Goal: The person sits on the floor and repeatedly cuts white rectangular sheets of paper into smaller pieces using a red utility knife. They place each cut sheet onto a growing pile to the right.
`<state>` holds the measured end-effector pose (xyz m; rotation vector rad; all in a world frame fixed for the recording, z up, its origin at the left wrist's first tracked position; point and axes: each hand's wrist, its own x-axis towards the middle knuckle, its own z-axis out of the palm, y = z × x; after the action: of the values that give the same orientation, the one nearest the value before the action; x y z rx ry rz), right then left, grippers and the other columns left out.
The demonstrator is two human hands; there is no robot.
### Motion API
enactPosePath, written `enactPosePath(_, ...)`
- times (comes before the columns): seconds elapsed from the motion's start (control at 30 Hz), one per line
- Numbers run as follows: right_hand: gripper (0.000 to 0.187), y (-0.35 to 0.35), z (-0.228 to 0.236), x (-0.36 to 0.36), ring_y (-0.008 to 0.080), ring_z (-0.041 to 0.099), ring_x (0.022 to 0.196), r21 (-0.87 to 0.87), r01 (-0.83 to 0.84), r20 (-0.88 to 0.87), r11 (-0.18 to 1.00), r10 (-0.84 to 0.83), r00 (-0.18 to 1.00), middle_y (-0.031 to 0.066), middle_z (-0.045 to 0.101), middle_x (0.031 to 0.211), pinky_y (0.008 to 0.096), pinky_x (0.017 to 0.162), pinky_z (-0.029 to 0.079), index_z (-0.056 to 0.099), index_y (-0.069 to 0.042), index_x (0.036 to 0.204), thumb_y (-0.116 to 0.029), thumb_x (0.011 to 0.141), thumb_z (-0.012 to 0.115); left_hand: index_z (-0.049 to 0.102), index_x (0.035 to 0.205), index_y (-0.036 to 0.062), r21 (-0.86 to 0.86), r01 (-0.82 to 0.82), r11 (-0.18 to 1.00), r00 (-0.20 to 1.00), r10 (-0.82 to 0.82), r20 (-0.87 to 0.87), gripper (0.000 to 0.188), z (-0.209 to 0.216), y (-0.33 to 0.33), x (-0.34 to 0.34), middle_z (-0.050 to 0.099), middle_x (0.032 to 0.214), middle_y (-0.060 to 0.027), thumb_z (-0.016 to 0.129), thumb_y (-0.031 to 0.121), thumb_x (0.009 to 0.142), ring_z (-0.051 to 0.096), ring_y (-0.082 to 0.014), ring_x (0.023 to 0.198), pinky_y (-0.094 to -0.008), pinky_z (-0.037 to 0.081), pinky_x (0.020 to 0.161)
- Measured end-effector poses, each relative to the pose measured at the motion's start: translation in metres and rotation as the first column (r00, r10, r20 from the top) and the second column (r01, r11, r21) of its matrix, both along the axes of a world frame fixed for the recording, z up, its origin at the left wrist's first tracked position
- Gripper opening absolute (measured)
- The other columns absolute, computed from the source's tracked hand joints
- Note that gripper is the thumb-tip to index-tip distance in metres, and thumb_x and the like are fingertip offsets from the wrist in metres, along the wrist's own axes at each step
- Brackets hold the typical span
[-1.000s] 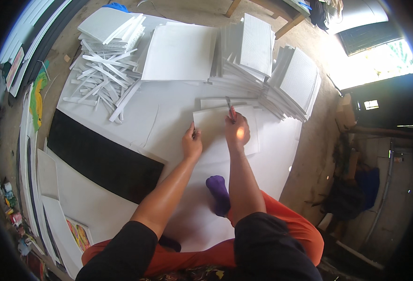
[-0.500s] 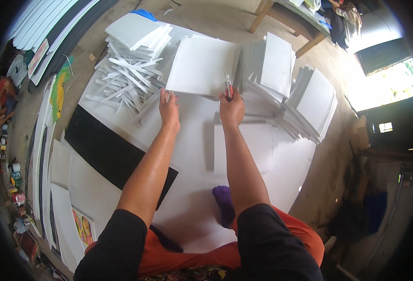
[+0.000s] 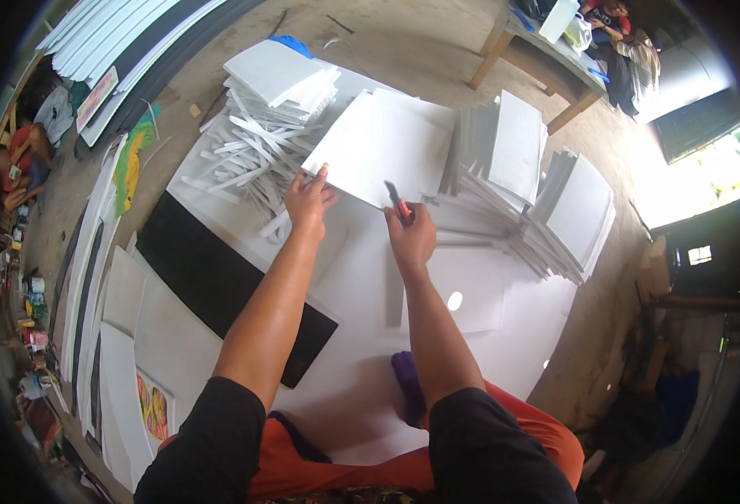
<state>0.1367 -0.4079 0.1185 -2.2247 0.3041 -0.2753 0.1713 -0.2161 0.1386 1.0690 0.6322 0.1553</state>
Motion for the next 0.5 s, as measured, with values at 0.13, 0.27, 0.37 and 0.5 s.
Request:
enactPosePath(0.13, 0.046, 0.011, 0.012, -0.006, 0.0298, 0.071, 0.08, -0.055, 0.001, -0.147, 0.998, -0.009, 0.989, 0.011, 0.072, 0.081, 0.0424, 0.076, 0.054, 0.071, -0.005, 0.102, -0.044, 0.081, 0.083, 0.047, 0.136, -0.0067, 0.15, -0.065, 0.987, 0.985, 0.039, 0.17, 0.058, 0.011, 0.015, -0.013, 0.065, 0.116, -0.0184, 0.079, 0.013, 0.092, 0.069, -0.023, 0.097, -0.0364, 0.061, 0.082)
enactPosePath(0.27, 0.043, 0.035, 0.035, 0.009, 0.0244, 0.065, 0.067, 0.072, 0.018, -0.138, 0.997, -0.008, 0.99, 0.0076, 0.068, 0.072, 0.0417, 0.068, 0.053, 0.073, -0.003, 0.096, -0.043, 0.082, 0.082, 0.052, 0.125, -0.0059, 0.334, -0.226, 0.915, 0.914, 0.081, 0.397, 0.043, 0.016, 0.022, -0.048, 0.065, 0.115, -0.0164, 0.077, 0.008, 0.093, 0.067, -0.0176, 0.095, -0.0309, 0.06, 0.082)
enactPosePath(0.37, 0.047, 0.065, 0.073, 0.025, 0.0145, 0.054, 0.05, 0.531, -0.019, -0.102, 0.847, 0.086, 0.991, 0.0069, 0.065, 0.07, 0.0327, 0.048, 0.048, 0.071, 0.003, 0.086, -0.043, 0.084, 0.082, 0.061, 0.118, -0.0047, 0.424, -0.313, 0.85, 0.854, 0.057, 0.517, 0.03, 0.017, 0.015, -0.076, 0.067, 0.113, -0.0135, 0.075, 0.007, 0.094, 0.068, -0.0146, 0.091, -0.0269, 0.058, 0.076)
enactPosePath(0.5, 0.054, 0.112, 0.13, 0.027, 0.013, 0.053, 0.047, 0.685, -0.082, -0.085, 0.724, 0.192, 0.978, 0.0118, 0.067, 0.073, 0.0271, 0.038, 0.043, 0.07, 0.007, 0.084, -0.044, 0.081, 0.086, 0.066, 0.115, 0.0022, 0.675, -0.41, 0.613, 0.781, -0.146, 0.607, 0.031, 0.032, 0.026, -0.106, 0.07, 0.106, -0.0135, 0.075, -0.004, 0.086, 0.072, -0.0257, 0.092, -0.0333, 0.06, 0.077)
